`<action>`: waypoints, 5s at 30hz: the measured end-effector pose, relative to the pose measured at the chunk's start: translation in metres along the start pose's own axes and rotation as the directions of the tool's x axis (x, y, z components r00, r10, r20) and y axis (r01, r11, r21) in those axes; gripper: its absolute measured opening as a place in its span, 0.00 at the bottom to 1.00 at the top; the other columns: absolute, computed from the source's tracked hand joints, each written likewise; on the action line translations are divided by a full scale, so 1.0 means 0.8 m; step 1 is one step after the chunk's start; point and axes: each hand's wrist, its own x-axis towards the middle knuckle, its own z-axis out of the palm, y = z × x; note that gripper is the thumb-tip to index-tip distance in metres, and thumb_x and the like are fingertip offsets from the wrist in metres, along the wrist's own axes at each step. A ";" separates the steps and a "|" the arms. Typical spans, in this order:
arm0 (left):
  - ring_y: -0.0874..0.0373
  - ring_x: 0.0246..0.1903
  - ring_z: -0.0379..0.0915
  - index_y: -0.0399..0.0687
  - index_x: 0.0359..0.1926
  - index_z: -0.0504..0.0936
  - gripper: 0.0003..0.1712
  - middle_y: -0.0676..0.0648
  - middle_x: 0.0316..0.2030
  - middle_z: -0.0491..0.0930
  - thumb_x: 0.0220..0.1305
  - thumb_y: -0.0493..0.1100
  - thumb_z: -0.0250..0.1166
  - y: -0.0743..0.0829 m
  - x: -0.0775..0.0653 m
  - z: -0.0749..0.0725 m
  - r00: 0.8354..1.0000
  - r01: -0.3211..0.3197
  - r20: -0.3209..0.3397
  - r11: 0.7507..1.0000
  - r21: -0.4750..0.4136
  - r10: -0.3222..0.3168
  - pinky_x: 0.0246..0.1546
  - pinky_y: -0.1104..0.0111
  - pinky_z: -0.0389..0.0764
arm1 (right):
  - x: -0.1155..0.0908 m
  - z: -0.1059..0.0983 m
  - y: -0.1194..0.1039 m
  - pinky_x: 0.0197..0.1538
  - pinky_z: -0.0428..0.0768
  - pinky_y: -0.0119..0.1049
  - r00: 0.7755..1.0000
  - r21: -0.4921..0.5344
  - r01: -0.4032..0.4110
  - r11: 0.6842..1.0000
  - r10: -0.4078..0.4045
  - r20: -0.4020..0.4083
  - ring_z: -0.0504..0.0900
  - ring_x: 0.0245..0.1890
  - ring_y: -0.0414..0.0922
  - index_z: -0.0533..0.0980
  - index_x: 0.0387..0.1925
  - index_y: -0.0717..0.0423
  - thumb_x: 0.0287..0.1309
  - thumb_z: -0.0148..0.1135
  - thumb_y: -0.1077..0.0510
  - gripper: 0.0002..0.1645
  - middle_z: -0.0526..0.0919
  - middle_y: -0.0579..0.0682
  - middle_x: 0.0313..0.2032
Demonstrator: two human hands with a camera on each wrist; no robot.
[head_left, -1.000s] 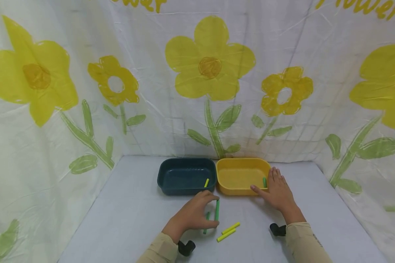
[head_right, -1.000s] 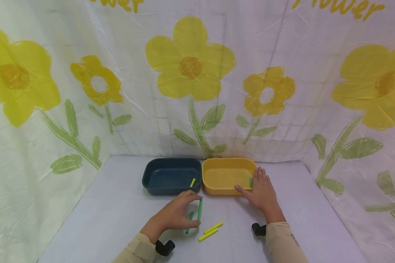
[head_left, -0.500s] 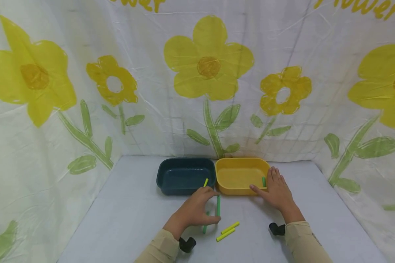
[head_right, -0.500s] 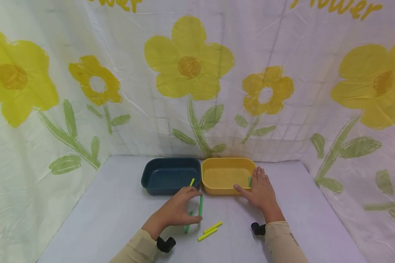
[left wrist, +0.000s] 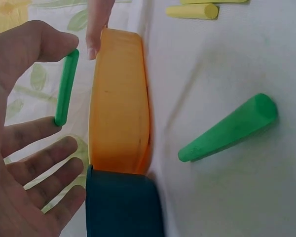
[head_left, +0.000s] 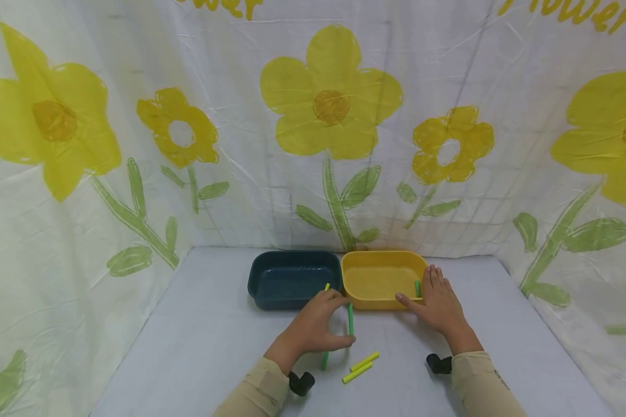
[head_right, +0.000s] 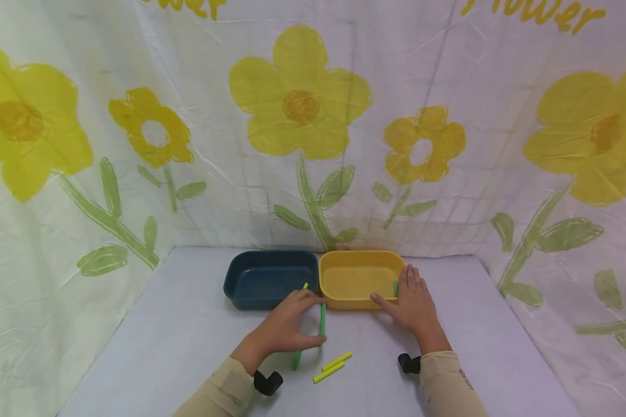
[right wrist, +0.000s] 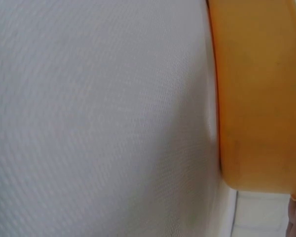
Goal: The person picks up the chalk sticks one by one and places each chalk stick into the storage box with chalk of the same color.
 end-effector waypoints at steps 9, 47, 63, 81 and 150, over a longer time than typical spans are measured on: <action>0.59 0.54 0.73 0.50 0.69 0.81 0.41 0.49 0.57 0.81 0.60 0.62 0.78 0.003 0.010 0.001 0.999 0.024 -0.026 1.000 0.019 -0.024 0.58 0.61 0.81 | 0.000 -0.001 0.001 0.82 0.42 0.68 1.000 -0.013 -0.002 1.000 0.002 0.001 0.39 0.83 0.71 0.37 0.81 0.77 0.65 0.50 0.16 0.78 0.38 0.75 0.82; 0.59 0.35 0.73 0.38 0.68 0.81 0.44 0.45 0.41 0.85 0.59 0.61 0.77 0.002 0.056 0.022 0.966 0.143 -0.239 0.976 0.164 -0.101 0.34 0.69 0.77 | 0.002 0.006 0.003 0.82 0.43 0.68 1.000 0.004 0.000 1.000 0.000 -0.020 0.40 0.83 0.71 0.37 0.81 0.76 0.65 0.52 0.17 0.78 0.40 0.75 0.82; 0.54 0.38 0.81 0.34 0.65 0.82 0.43 0.44 0.43 0.86 0.57 0.61 0.74 -0.006 0.075 0.033 0.961 0.136 -0.259 0.982 0.131 -0.098 0.35 0.63 0.82 | -0.002 0.005 -0.003 0.83 0.46 0.66 0.998 -0.018 -0.005 1.000 0.003 -0.063 0.43 0.83 0.71 0.41 0.80 0.78 0.66 0.54 0.20 0.75 0.44 0.76 0.82; 0.49 0.38 0.82 0.32 0.64 0.83 0.39 0.41 0.43 0.86 0.63 0.57 0.74 0.004 0.090 0.033 0.956 0.189 -0.261 0.963 0.191 -0.136 0.35 0.60 0.85 | -0.001 0.000 0.001 0.82 0.44 0.68 0.999 -0.012 -0.003 1.000 0.002 -0.037 0.41 0.83 0.72 0.39 0.81 0.78 0.66 0.52 0.18 0.76 0.41 0.76 0.82; 0.64 0.55 0.74 0.49 0.63 0.86 0.45 0.58 0.55 0.78 0.42 0.57 0.89 -0.024 -0.039 -0.001 0.913 0.235 0.338 0.972 0.028 -0.230 0.64 0.64 0.81 | -0.001 0.001 0.001 0.82 0.43 0.68 1.000 0.003 -0.005 1.000 0.005 -0.014 0.39 0.84 0.71 0.37 0.81 0.76 0.66 0.52 0.18 0.77 0.39 0.75 0.82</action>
